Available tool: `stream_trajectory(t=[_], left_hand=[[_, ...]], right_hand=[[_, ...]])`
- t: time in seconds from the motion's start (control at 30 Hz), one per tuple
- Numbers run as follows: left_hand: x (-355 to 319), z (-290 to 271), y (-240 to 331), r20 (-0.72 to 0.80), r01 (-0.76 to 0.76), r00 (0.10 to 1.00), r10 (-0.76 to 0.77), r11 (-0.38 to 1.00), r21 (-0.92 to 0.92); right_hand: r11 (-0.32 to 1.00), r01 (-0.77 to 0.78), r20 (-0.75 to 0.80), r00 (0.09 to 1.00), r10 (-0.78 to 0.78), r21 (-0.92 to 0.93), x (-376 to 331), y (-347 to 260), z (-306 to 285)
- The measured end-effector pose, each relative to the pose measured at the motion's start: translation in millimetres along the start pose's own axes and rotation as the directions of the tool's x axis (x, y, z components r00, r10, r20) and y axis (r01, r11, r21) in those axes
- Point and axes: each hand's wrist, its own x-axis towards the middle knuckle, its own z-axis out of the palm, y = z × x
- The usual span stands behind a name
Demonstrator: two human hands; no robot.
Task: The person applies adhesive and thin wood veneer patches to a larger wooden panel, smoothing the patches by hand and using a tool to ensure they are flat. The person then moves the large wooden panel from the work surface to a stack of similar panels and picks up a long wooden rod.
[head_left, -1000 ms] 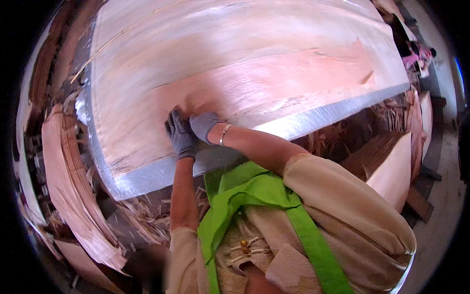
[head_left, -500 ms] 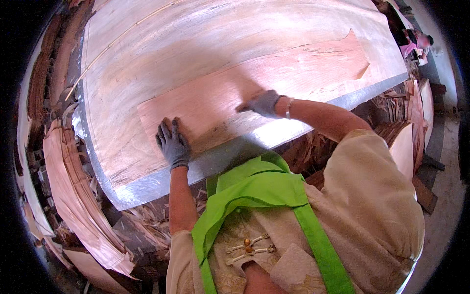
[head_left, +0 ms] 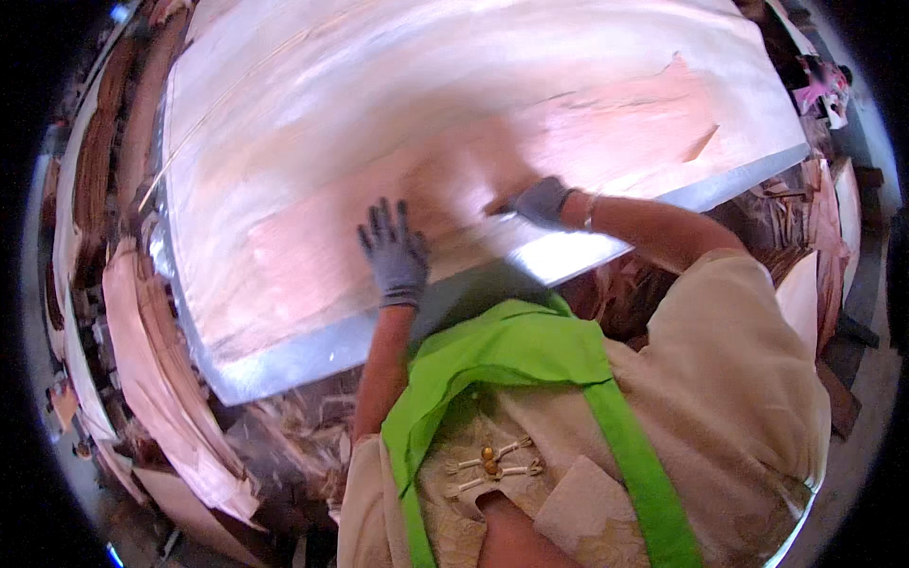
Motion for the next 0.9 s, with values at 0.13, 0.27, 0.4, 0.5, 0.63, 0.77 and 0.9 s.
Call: stream_trajectory(t=[0.13, 0.27, 0.4, 0.5, 0.63, 0.77, 0.9], left_hand=[[45, 27, 99, 0.023, -0.008, 1.0, 0.011, 0.991, -0.135], [45, 14, 111, 0.124, 0.032, 0.991, -0.041, 0.997, 0.07], [41, 20, 109, 0.111, 0.016, 0.993, -0.028, 0.995, 0.103], [44, 18, 113, 0.112, 0.021, 0.993, -0.032, 0.995, 0.099], [43, 24, 114, 0.11, 0.012, 0.994, -0.027, 0.991, 0.132], [40, 30, 124, 0.064, 0.045, 0.996, -0.057, 0.984, 0.173], [80, 22, 235, 0.06, -0.075, 0.995, 0.074, 0.997, 0.009]], right_hand=[[0.893, 0.346, -0.24, 0.877, -0.417, -0.288, 14, 35, 25], [0.876, 0.238, 0.134, 0.971, -0.2, -0.418, -2, 48, -3], [0.915, 0.316, -0.109, 0.93, -0.352, -0.251, -52, 103, -61], [0.942, 0.158, 0.066, 0.987, -0.144, -0.296, -80, 156, -84], [0.947, 0.056, 0.039, 0.998, -0.046, -0.316, -128, 210, -121], [0.925, 0.02, 0.032, 0.999, -0.009, -0.379, -149, 228, -128], [0.966, 0.119, -0.136, 0.979, -0.153, -0.228, -146, 274, -89]])
